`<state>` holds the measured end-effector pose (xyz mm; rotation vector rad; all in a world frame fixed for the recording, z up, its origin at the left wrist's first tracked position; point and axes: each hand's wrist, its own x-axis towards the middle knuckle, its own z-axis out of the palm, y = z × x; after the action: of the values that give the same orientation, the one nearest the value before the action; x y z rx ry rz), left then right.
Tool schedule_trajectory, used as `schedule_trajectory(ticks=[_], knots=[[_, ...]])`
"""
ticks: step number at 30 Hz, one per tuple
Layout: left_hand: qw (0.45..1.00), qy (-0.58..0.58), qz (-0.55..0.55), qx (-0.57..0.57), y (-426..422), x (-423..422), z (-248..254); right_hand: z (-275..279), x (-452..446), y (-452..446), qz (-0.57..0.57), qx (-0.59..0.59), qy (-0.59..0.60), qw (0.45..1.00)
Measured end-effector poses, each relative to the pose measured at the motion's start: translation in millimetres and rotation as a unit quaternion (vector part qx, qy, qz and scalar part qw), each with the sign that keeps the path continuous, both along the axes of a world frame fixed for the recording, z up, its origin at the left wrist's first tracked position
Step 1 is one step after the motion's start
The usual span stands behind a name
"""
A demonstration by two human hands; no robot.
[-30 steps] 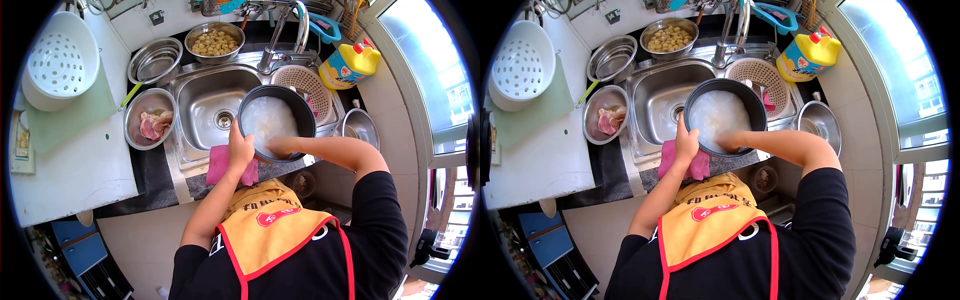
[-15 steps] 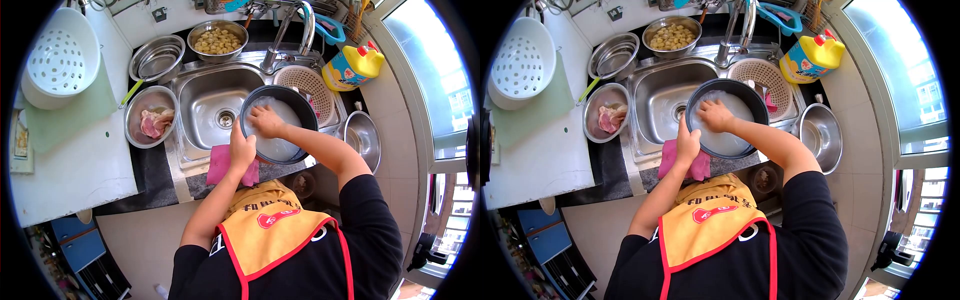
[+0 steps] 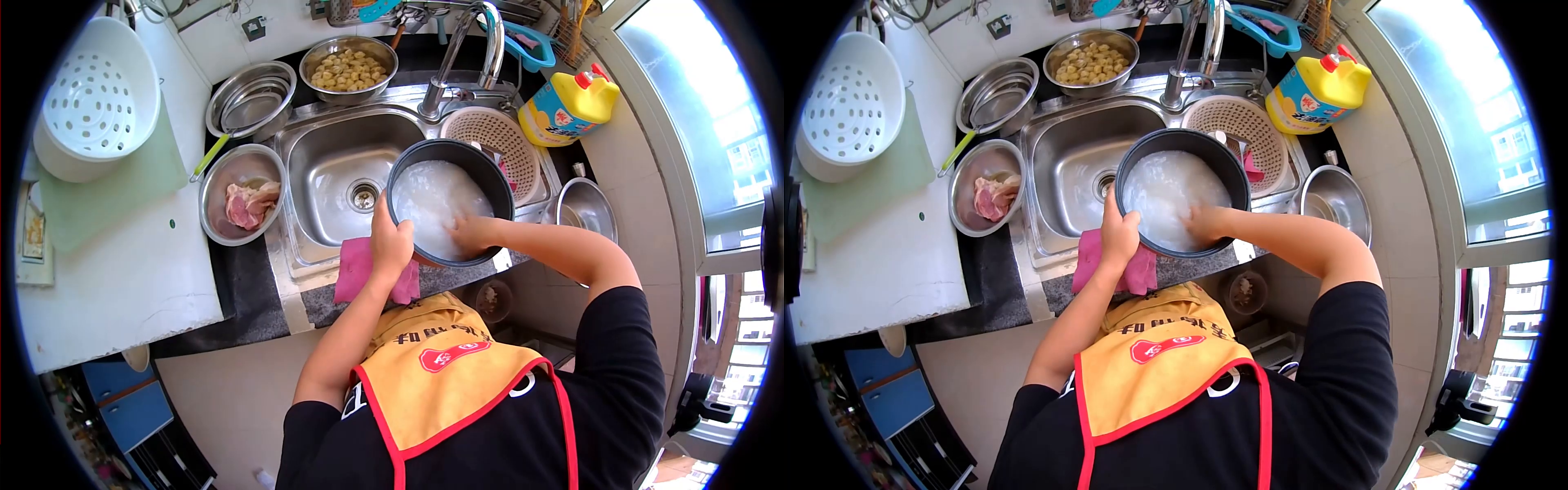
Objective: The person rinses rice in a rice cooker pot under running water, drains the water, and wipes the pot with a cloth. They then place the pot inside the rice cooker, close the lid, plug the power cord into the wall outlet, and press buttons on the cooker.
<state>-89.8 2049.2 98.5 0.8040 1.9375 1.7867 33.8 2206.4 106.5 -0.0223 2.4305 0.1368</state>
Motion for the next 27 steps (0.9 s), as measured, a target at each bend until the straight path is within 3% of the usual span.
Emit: schedule_trajectory(ticks=[2, 4, 6, 7, 8, 10, 11, 12, 13, 18, 20, 22, 25, 27], knots=[[1.000, -0.004, 0.000, -0.002, 0, 0, -1, 20, -12, 1, -0.091, -0.146, -0.179, 0.969], [1.000, -0.006, -0.002, -0.003, 0, 1, -1, 18, -15, 7, -0.065, -0.207, -0.195, 0.956], [1.000, -0.009, -0.001, 0.003, 1, 0, 0, 29, -17, 5, -0.219, -0.420, -0.172, 0.864], [1.000, -0.009, -0.002, 0.003, 0, 0, 0, 31, -23, 1, -0.259, -0.441, -0.150, 0.846], [1.000, -0.010, -0.004, 0.005, 0, -1, 0, 39, -31, -4, -0.259, -0.441, -0.150, 0.846], [1.000, -0.013, -0.006, 0.007, -1, -1, 1, 50, -45, -9, -0.232, -0.379, 0.062, 0.894], [1.000, -0.020, -0.010, 0.001, -2, -1, 5, 41, -49, -8, -0.233, -0.379, 0.061, 0.893], [1.000, -0.027, -0.013, -0.006, -2, 0, 6, 26, -52, -6, -0.144, -0.319, 0.238, 0.906], [1.000, -0.027, -0.014, -0.004, -1, 0, 5, 12, -55, -2, -0.046, -0.243, 0.405, 0.880], [1.000, -0.018, -0.012, -0.002, -2, -1, 6, -22, -68, 6, -0.082, -0.169, 0.436, 0.880], [1.000, -0.016, -0.009, 0.001, -2, 0, 6, -37, -73, 13, -0.158, -0.092, 0.308, 0.934], [1.000, -0.014, -0.005, 0.003, -1, -1, 8, -83, -66, 29, -0.210, -0.088, 0.270, 0.936], [1.000, -0.010, -0.007, 0.014, -2, -1, 10, -89, -57, 29, -0.125, -0.194, 0.430, 0.873], [1.000, -0.011, -0.007, 0.004, -3, -1, 12, -63, -68, 31, -0.229, -0.154, 0.279, 0.920]])
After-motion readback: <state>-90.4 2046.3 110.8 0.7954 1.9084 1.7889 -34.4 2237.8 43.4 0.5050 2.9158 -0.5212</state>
